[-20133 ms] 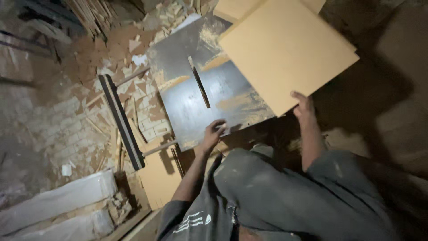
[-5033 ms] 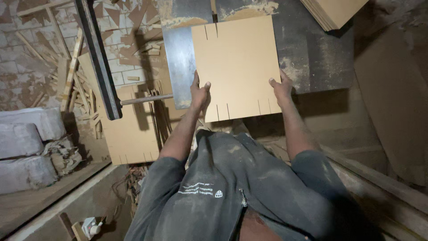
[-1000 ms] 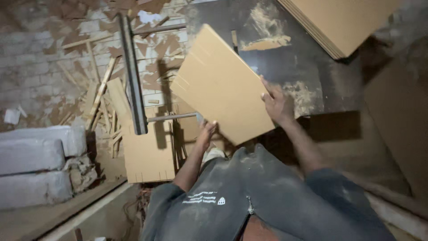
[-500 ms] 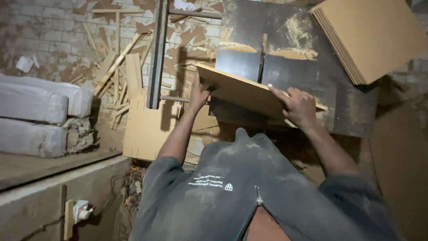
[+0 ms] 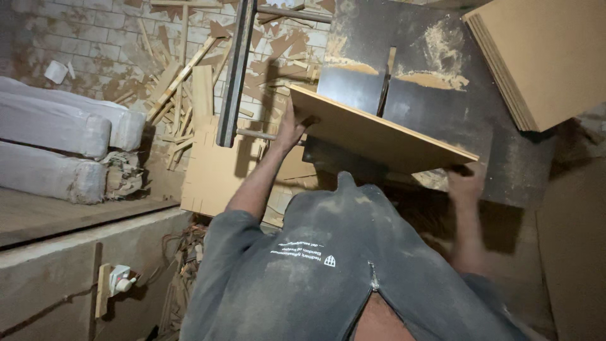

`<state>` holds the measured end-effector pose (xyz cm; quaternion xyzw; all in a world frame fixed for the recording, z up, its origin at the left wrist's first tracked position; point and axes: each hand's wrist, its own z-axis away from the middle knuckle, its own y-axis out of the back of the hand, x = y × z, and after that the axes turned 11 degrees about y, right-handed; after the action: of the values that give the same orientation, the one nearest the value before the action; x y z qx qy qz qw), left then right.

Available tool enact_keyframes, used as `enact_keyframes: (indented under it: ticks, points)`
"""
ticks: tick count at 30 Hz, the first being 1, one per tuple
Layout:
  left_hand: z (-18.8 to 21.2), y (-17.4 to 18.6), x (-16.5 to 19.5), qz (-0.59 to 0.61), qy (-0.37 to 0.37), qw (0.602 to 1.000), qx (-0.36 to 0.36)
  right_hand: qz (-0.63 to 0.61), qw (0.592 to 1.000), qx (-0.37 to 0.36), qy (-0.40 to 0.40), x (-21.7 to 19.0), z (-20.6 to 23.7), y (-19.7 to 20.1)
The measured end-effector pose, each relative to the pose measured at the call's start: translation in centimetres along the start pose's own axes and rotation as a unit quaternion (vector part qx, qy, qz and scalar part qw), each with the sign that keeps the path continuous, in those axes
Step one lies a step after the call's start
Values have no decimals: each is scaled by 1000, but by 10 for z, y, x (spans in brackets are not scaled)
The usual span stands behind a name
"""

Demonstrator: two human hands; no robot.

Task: The person holds a square wood panel against a table saw blade, cutting slots into its edges, then rotates the panel and repeats the cuts on other edges. They stack finished panels aside and take new panels to cut more slots.

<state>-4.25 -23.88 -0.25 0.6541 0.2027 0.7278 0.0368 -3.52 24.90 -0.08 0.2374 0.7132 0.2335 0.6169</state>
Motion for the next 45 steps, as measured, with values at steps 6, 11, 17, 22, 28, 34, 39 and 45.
enact_keyframes:
  ticks: [6,11,17,22,28,34,39,45]
  points:
    - [11,-2,3,-36,-33,999,21,-433,897,85,-36,3,26,-85]
    - [20,-9,1,62,80,995,-9,-150,983,108,3,-6,35,-97]
    - [17,-13,-12,-71,-10,997,31,-77,993,85,17,-3,42,-99]
    - [19,-16,-18,-26,-23,999,33,-30,995,81,56,5,41,-98]
    - [27,-31,-2,-55,-12,998,19,-111,988,89,-68,17,34,-78]
    - [48,-87,1,211,82,972,-55,-159,980,105,-59,38,44,-50]
    - [64,-128,-33,101,167,976,-95,-138,976,85,-146,57,63,-25]
    - [73,-187,-35,144,167,971,-87,-90,975,62,-192,94,60,11]
